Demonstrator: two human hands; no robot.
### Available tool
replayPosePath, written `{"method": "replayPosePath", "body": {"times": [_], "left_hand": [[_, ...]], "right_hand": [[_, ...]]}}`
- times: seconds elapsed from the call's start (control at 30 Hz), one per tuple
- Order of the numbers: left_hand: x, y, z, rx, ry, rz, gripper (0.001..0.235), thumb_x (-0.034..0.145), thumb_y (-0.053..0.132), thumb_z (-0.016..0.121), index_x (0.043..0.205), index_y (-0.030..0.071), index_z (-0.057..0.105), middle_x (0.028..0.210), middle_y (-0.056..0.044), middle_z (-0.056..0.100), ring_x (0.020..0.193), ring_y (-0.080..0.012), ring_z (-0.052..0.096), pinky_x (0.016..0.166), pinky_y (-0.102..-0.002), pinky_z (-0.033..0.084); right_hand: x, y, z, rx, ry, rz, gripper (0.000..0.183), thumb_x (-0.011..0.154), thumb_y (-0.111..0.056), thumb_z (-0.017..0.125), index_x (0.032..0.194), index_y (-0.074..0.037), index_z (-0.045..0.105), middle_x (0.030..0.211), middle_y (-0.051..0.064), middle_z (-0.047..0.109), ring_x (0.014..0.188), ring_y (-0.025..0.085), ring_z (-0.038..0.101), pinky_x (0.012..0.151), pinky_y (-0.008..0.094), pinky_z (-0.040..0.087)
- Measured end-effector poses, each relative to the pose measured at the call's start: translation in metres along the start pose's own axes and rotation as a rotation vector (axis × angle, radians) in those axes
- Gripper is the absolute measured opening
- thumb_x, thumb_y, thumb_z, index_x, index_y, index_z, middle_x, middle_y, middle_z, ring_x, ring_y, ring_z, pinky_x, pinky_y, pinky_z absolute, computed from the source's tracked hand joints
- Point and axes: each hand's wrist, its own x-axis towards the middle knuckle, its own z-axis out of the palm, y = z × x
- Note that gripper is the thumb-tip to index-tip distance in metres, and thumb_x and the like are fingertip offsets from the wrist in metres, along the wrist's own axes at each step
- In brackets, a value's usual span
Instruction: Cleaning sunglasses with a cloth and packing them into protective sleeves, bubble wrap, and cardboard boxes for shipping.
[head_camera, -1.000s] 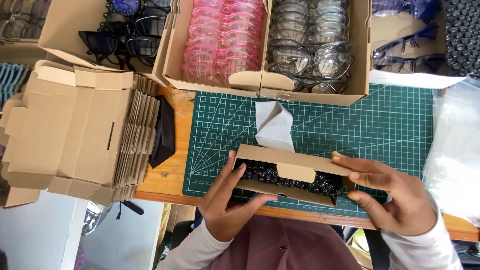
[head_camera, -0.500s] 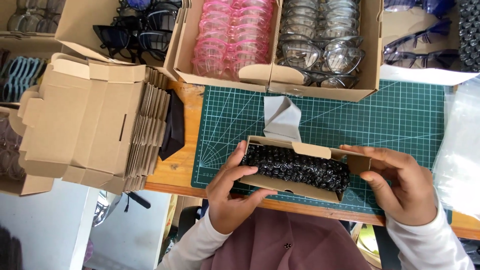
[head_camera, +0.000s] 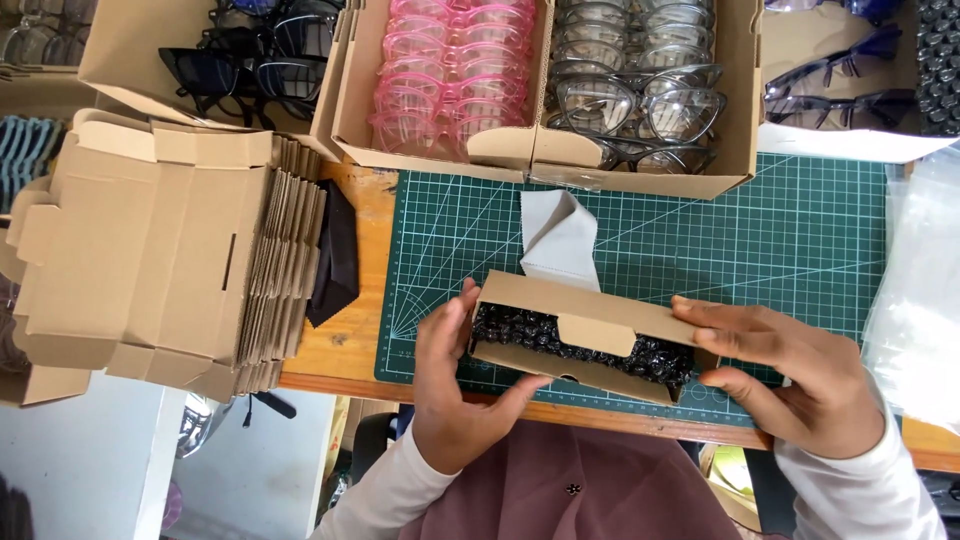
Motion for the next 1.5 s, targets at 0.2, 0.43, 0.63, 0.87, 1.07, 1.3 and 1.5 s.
{"method": "replayPosePath", "body": {"times": [0.2,0.43,0.63,0.87,1.07,1.3,1.5], "left_hand": [[0.003,0.002,0.003,0.081,0.014,0.001,0.091,0.066,0.033,0.102,0.136,0.01,0.049,0.144,-0.019,0.042,0.141,-0.0485,0.054,0.12,-0.066,0.05],[0.002,-0.003,0.005,0.138,-0.016,0.049,0.069,0.07,0.01,0.097,0.125,0.002,0.057,0.146,-0.025,0.048,0.139,-0.0439,0.055,0.116,-0.055,0.056],[0.001,-0.004,0.009,0.149,-0.008,0.137,0.067,0.075,0.011,0.099,0.127,0.001,0.058,0.144,-0.027,0.053,0.137,-0.048,0.059,0.118,-0.058,0.055],[0.002,-0.001,0.005,0.177,-0.013,0.121,0.07,0.074,0.025,0.1,0.126,0.003,0.06,0.143,-0.025,0.056,0.135,-0.0433,0.061,0.116,-0.054,0.056],[0.01,0.001,0.002,0.134,-0.068,0.119,0.055,0.076,0.02,0.097,0.115,0.002,0.063,0.138,-0.024,0.059,0.134,-0.0503,0.058,0.115,-0.06,0.054],[0.013,-0.001,0.001,0.191,-0.095,0.168,0.044,0.077,0.025,0.095,0.105,0.003,0.067,0.128,-0.02,0.066,0.129,-0.0528,0.06,0.111,-0.059,0.056],[0.023,0.007,0.004,0.185,-0.072,0.262,0.043,0.073,0.02,0.097,0.097,0.001,0.066,0.113,-0.019,0.07,0.11,-0.033,0.072,0.109,-0.064,0.057]], "right_hand": [[0.006,0.002,0.006,0.087,-0.062,-0.121,0.031,0.085,-0.012,0.071,0.114,-0.002,0.067,0.126,0.023,0.066,0.128,0.044,0.067,0.115,0.06,0.059],[0.01,0.001,0.007,0.1,-0.117,-0.148,0.029,0.089,-0.012,0.067,0.114,0.001,0.068,0.121,0.023,0.064,0.132,0.049,0.062,0.117,0.06,0.055],[0.032,-0.035,0.046,-0.287,0.195,-0.209,0.03,0.085,-0.036,0.076,0.09,-0.007,0.07,0.093,0.009,0.072,0.081,0.023,0.069,0.074,0.035,0.057],[0.034,-0.046,0.075,-0.604,0.238,-0.326,0.021,0.093,-0.014,0.081,0.109,-0.005,0.071,0.094,0.008,0.065,0.068,0.022,0.054,0.059,0.035,0.041],[0.023,-0.046,0.084,-0.648,0.142,-0.358,0.022,0.096,-0.004,0.072,0.115,0.005,0.068,0.103,0.013,0.066,0.072,0.021,0.057,0.06,0.035,0.046],[0.033,-0.039,0.085,-0.599,0.133,-0.336,0.026,0.095,-0.027,0.078,0.1,-0.003,0.071,0.098,0.007,0.066,0.07,0.019,0.055,0.059,0.035,0.038],[0.04,-0.031,0.077,-0.422,0.118,-0.251,0.015,0.101,-0.023,0.064,0.1,-0.008,0.066,0.095,0.005,0.057,0.077,0.025,0.051,0.115,0.076,0.02]]}}
